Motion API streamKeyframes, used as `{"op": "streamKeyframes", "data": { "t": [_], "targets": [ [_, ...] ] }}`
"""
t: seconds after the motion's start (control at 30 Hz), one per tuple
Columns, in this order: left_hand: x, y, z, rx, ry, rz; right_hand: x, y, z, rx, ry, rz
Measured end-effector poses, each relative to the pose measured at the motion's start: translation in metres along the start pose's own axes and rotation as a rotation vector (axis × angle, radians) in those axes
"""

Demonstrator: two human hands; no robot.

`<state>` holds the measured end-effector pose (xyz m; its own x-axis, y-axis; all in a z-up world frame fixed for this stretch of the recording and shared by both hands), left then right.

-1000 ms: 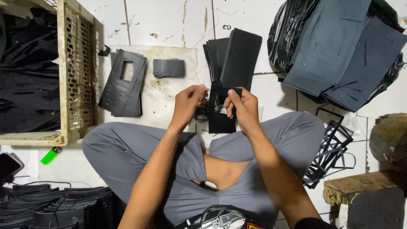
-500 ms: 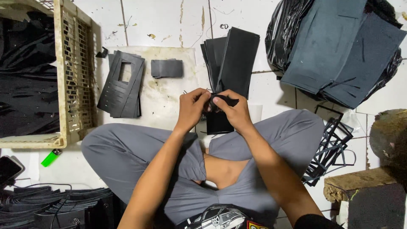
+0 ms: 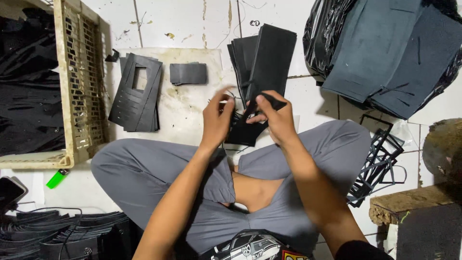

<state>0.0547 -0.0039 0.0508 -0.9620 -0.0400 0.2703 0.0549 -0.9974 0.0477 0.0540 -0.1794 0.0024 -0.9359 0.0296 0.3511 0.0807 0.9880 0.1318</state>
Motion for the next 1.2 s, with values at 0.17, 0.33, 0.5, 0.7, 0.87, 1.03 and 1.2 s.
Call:
{"op": "streamKeyframes", "data": {
  "t": [0.17, 0.33, 0.5, 0.7, 0.87, 1.03, 1.2],
  "targets": [
    [0.009, 0.009, -0.022, -0.239, 0.045, -0.239, -0.011, -0.019, 0.009, -0.094, 0.061, 0.001],
    [0.015, 0.011, -0.010, -0.523, 0.382, -0.223, -0.009, -0.025, 0.003, -0.180, 0.055, 0.061],
    [0.004, 0.000, -0.005, -0.155, 0.266, -0.136, 0.001, -0.004, 0.001, -0.011, 0.029, -0.202],
    [-0.016, -0.026, -0.048, -0.010, 0.128, 0.118, 0.012, -0.007, 0.022, 0.367, 0.065, -0.380],
    [-0.013, -0.023, -0.041, 0.038, -0.010, 0.179, 0.014, -0.008, 0.012, 0.378, 0.067, -0.355],
    [0.002, 0.001, -0.061, 0.215, -0.224, -0.079, 0.013, -0.004, 0.003, 0.361, 0.023, -0.300],
    [-0.005, -0.012, -0.059, 0.213, -0.228, 0.093, 0.007, -0.013, 0.015, 0.688, -0.113, -0.120]
  ]
}}
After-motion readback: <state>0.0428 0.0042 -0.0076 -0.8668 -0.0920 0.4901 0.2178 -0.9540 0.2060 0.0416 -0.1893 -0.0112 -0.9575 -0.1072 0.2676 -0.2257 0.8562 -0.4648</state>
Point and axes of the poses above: each hand's wrist, its own x-axis away from the middle knuckle, its own y-axis out of the palm, z = x × y, the point moved 5 cm from there along -x, towards the middle knuckle, and after that the axes turned 12 degrees about x, right-handed, at the moved point
